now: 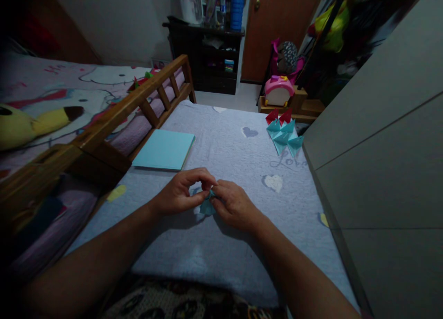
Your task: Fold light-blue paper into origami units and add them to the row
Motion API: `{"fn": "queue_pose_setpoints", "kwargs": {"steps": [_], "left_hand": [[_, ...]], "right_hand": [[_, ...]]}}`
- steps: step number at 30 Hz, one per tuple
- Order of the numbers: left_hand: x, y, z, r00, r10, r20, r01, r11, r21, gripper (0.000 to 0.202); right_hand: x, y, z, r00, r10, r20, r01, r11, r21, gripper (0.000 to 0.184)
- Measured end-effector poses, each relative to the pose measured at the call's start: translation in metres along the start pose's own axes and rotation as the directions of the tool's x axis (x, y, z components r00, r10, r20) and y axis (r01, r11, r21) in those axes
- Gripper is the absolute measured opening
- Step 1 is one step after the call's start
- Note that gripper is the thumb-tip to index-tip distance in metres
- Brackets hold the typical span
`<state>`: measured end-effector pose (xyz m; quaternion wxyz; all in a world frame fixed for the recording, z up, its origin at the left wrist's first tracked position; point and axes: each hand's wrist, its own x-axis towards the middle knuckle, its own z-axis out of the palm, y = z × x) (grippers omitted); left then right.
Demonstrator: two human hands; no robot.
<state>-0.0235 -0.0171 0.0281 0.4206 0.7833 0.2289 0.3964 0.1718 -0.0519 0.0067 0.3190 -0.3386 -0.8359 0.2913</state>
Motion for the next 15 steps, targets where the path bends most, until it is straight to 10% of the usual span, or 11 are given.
{"fn": "queue_pose_setpoints", "kwargs": {"steps": [15], "left_hand": [[0.0021,-0.0014,-0.0037,0.997,-0.036,0.066,0.037,0.999,-0.015,0.011]], "right_hand": [[-0.0005,-0.0007,-0.0019,0.999,0.033,0.031,-0.033,0.999,-0.001,0.018]]}}
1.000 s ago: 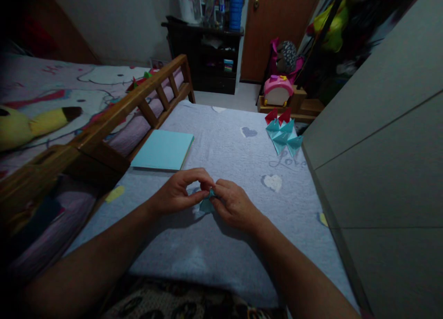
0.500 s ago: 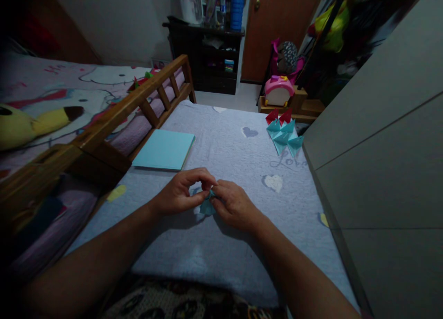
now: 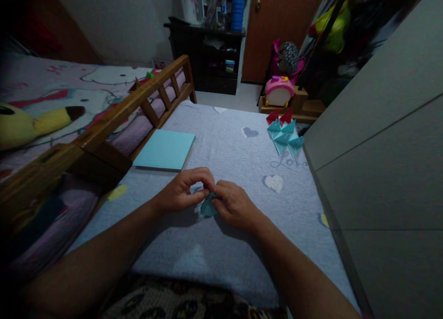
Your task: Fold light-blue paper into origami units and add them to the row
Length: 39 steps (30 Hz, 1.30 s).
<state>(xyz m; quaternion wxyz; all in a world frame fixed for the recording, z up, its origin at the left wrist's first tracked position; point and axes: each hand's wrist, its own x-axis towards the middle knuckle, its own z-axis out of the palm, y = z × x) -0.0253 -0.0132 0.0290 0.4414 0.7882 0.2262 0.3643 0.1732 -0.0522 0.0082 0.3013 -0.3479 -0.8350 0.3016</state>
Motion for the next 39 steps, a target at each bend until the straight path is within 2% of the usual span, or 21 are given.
{"fn": "queue_pose_setpoints", "kwargs": {"steps": [7,11,13,15,17,18,22,26,30,35,39], "left_hand": [[-0.001,-0.003,0.002,1.0,-0.002,-0.027,0.001,0.999,-0.051,0.008],[-0.003,-0.004,0.005,0.991,-0.106,-0.082,0.09,0.979,-0.181,0.008],[-0.005,-0.006,0.007,0.984,-0.146,-0.104,0.112,0.953,-0.282,0.02],[-0.006,-0.009,0.008,0.985,-0.148,-0.088,0.114,0.943,-0.313,0.04],[-0.007,-0.012,0.011,0.985,-0.164,-0.054,0.146,0.959,-0.243,0.054],[-0.007,-0.013,0.013,0.981,-0.188,-0.039,0.178,0.967,-0.182,0.054],[-0.008,-0.014,0.022,0.944,-0.331,-0.01,0.331,0.944,0.008,0.019],[-0.008,-0.013,0.029,0.911,-0.412,0.006,0.412,0.911,0.014,0.021],[-0.008,-0.014,0.03,0.907,-0.421,0.018,0.421,0.907,-0.012,0.022],[-0.008,-0.018,0.031,0.939,-0.339,0.056,0.34,0.941,0.0,0.022],[-0.007,-0.02,0.033,0.939,-0.342,0.024,0.342,0.939,-0.017,0.025]], "right_hand": [[0.0,-0.002,-0.001,1.0,-0.002,-0.009,0.002,1.0,0.002,0.014],[0.001,-0.004,-0.002,1.0,-0.006,-0.012,0.006,1.0,0.006,0.012],[0.002,-0.004,-0.003,1.0,0.004,-0.03,-0.004,1.0,0.013,0.012],[0.001,-0.003,-0.004,0.997,0.034,-0.07,-0.032,0.999,0.032,0.013],[0.001,-0.002,-0.005,0.99,0.078,-0.118,-0.07,0.995,0.074,0.014],[0.001,-0.002,-0.006,0.984,0.105,-0.141,-0.092,0.991,0.099,0.014],[0.0,-0.001,-0.008,0.959,0.198,-0.203,-0.167,0.973,0.159,0.017],[0.0,-0.001,-0.008,0.938,0.244,-0.247,-0.196,0.959,0.204,0.016],[0.001,-0.001,-0.008,0.929,0.275,-0.247,-0.203,0.938,0.281,0.015],[0.001,-0.001,-0.01,0.922,0.305,-0.239,-0.21,0.912,0.352,0.017],[0.0,0.001,-0.011,0.916,0.325,-0.234,-0.217,0.894,0.391,0.018]]}}
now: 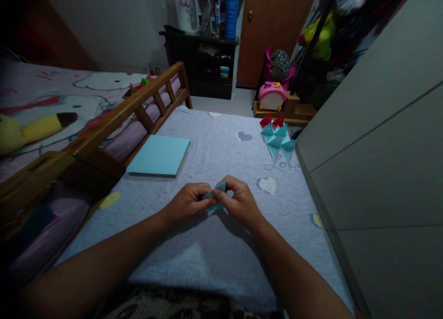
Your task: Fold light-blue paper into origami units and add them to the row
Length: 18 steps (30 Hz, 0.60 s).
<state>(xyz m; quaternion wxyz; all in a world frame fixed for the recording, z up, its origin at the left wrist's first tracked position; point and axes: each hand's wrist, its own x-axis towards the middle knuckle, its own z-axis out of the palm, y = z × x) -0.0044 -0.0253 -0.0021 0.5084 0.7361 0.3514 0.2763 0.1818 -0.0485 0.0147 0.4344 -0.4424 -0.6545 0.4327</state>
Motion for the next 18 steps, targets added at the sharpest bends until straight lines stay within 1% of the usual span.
{"fn": "queue_pose_setpoints", "kwargs": {"steps": [3,7,10,14,16,18], "left_hand": [[0.0007,0.0001,0.0023,0.999,-0.011,-0.038,0.011,1.0,0.015,0.027],[0.0012,0.0006,0.0039,0.998,-0.018,-0.055,0.02,0.999,0.044,0.026],[0.0011,-0.0003,0.0041,0.998,-0.033,-0.054,0.034,0.999,0.016,0.024],[0.0006,-0.0037,0.0029,0.995,-0.095,-0.032,0.094,0.994,-0.051,0.024],[0.0003,-0.0049,0.0021,0.995,-0.102,-0.02,0.1,0.992,-0.075,0.026],[0.0002,-0.0051,0.0016,0.996,-0.09,-0.031,0.087,0.994,-0.065,0.027]], "right_hand": [[0.0005,0.0004,-0.002,1.0,0.007,-0.015,-0.006,1.0,0.021,0.02],[0.0014,0.0001,-0.0042,0.999,0.02,-0.043,-0.018,0.999,0.049,0.018],[0.0017,-0.0004,-0.0048,0.997,0.056,-0.053,-0.052,0.995,0.086,0.019],[0.0017,-0.001,-0.0059,0.992,0.115,-0.059,-0.104,0.98,0.171,0.021],[0.0015,-0.0009,-0.0067,0.991,0.111,-0.077,-0.096,0.98,0.173,0.023],[0.0011,-0.0003,-0.0068,0.99,0.103,-0.099,-0.088,0.985,0.148,0.025]]}}
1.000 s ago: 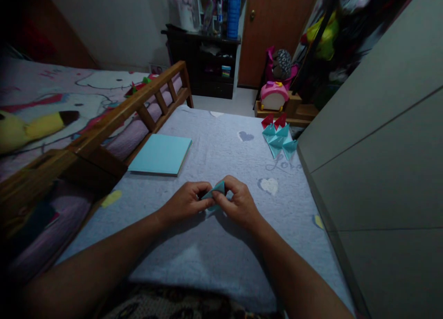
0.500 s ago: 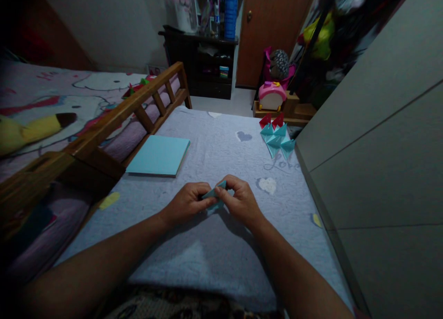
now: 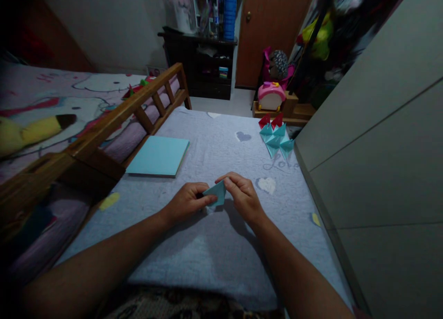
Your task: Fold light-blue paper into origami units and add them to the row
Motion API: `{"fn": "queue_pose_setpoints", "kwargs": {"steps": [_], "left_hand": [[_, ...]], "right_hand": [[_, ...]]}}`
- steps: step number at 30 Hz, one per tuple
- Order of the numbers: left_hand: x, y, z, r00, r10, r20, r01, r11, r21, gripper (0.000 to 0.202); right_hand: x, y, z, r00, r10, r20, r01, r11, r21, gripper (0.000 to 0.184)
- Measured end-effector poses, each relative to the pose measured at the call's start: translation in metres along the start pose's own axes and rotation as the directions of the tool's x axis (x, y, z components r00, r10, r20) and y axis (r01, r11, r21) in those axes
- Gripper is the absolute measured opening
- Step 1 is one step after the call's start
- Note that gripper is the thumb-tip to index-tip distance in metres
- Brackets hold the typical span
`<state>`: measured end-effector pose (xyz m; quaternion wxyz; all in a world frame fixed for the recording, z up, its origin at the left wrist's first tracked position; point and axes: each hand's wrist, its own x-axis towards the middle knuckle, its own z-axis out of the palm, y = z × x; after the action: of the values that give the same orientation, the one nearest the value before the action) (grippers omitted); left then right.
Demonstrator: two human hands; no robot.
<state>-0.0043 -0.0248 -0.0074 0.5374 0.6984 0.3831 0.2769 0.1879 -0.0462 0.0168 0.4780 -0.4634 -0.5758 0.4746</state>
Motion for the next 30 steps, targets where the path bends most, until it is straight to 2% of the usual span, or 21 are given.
{"fn": "queue_pose_setpoints", "kwargs": {"steps": [3,6,10,13,18,22,30], "left_hand": [[0.0,0.001,0.001,0.998,0.032,-0.051,-0.03,0.999,0.043,0.033],[0.0,0.003,0.002,0.995,0.052,-0.087,-0.048,0.998,0.038,0.039],[0.001,0.003,0.005,0.994,0.054,-0.091,-0.053,0.999,0.014,0.032],[0.002,0.003,0.005,0.995,0.03,-0.09,-0.033,0.999,-0.027,0.025],[0.0,0.004,0.004,0.999,-0.043,-0.025,0.04,0.991,-0.126,0.03],[-0.001,0.005,0.003,1.0,-0.017,-0.012,0.015,0.994,-0.105,0.03],[0.0,0.003,0.004,0.999,-0.04,-0.019,0.038,0.995,-0.093,0.03]], "right_hand": [[0.0,0.003,0.003,1.0,0.019,-0.02,-0.019,1.0,-0.004,0.018],[0.001,0.007,0.008,0.999,0.039,0.021,-0.038,0.999,-0.034,0.013],[0.002,0.008,0.012,0.999,0.029,0.043,-0.025,0.997,-0.076,0.019],[0.002,0.007,0.012,0.997,0.07,0.035,-0.07,0.997,0.015,0.022],[0.001,0.006,0.006,0.992,0.123,-0.029,-0.117,0.98,0.16,0.03],[0.004,0.003,0.001,0.991,0.097,-0.09,-0.082,0.984,0.157,0.028],[0.006,0.008,-0.006,0.985,-0.04,-0.169,0.059,0.992,0.108,0.017]]}}
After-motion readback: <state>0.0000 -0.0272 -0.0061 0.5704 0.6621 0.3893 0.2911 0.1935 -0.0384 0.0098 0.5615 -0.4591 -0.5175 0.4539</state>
